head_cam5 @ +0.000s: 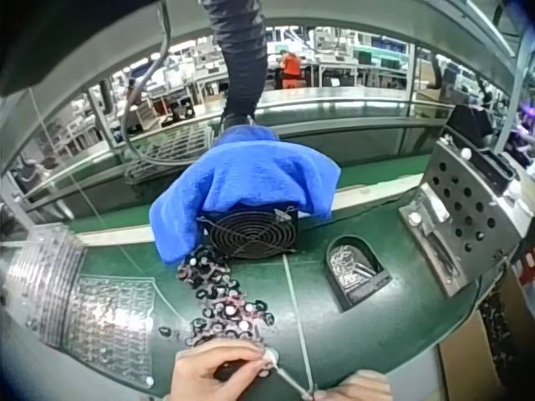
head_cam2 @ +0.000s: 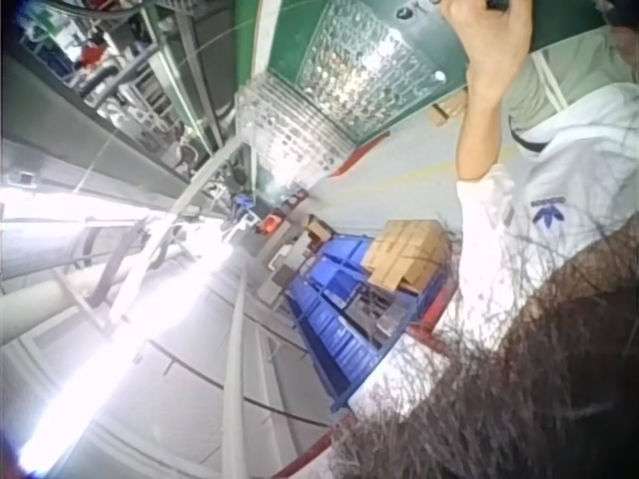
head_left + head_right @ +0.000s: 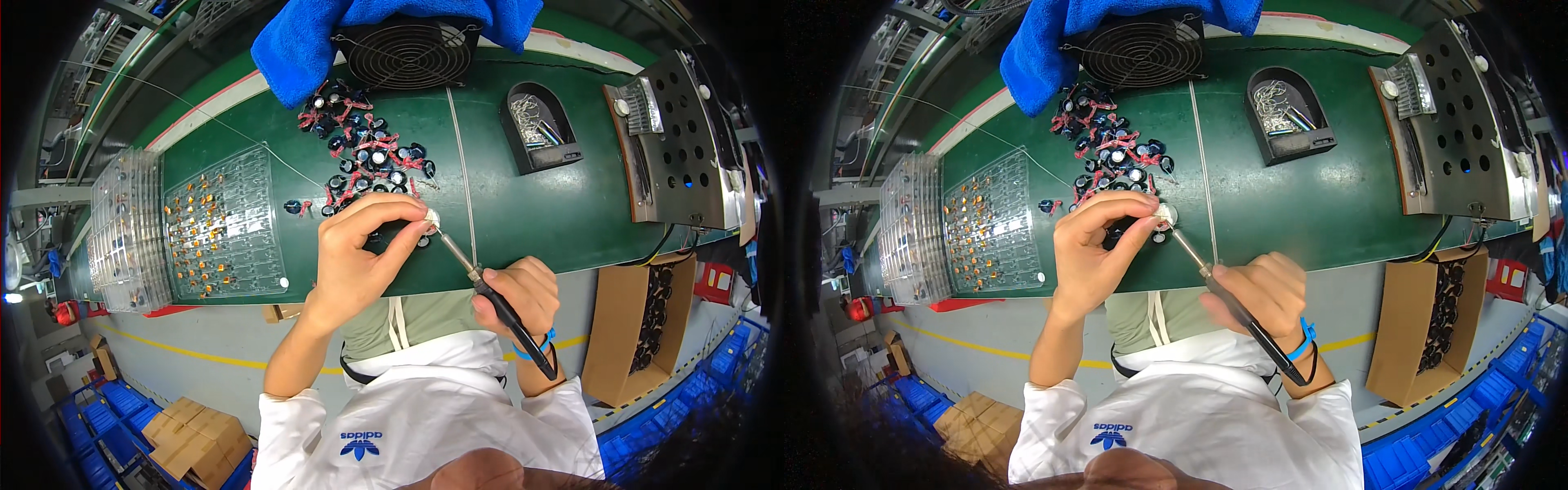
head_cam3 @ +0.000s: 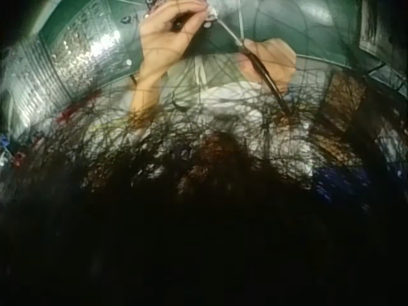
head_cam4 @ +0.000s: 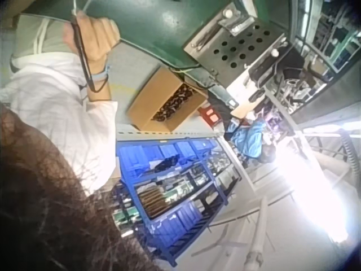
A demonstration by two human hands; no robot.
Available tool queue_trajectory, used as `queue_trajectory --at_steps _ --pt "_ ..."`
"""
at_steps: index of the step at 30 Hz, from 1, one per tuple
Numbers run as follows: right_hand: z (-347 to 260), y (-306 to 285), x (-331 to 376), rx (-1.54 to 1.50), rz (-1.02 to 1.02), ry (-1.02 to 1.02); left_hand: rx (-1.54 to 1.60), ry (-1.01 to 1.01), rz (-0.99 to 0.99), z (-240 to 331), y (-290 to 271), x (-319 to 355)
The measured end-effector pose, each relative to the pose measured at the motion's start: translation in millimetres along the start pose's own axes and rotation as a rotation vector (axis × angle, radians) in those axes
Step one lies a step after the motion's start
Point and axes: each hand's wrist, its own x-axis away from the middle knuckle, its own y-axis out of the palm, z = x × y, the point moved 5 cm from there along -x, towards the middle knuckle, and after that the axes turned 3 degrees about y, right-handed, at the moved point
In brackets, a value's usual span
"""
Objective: Soldering electronic components onto small circular circuit boards at an assembly line station.
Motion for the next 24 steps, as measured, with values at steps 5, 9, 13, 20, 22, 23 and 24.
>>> queue_trajectory --at_steps 5,9,13,20,22,23,24 --pt "1.3 -1.3 1.3 -0.028 -0.003 0.007 -0.001 0.015 -0.007 -1.1 -0.8 0.7" --pt "3.4 -5.7 4.6 -0.078 0.028 0.044 -0.002 0.011 -0.014 -1.0 -0.5 0.2" --pt "3.4 -6.4 2.8 -0.081 0.035 0.054 0.004 0.016 -0.016 -1.6 -0.1 1.1" --pt "3.6 -5.3 3.4 -0.08 0.009 0.036 0.012 -0.003 -0.009 -1.3 1.2 2.7" --pt "3.5 -3.5 3.5 -0.072 -0.001 0.033 0.0 0.001 -0.004 -1.5 1.2 3.5" --pt "3.0 -2.4 2.9 -0.061 0.011 0.019 0.001 0.001 -0.005 -1.7 1.4 3.4" --pt "2.7 -2.0 2.6 -0.049 0.023 0.005 -0.002 0.012 -0.004 -1.4 1.3 3.2"
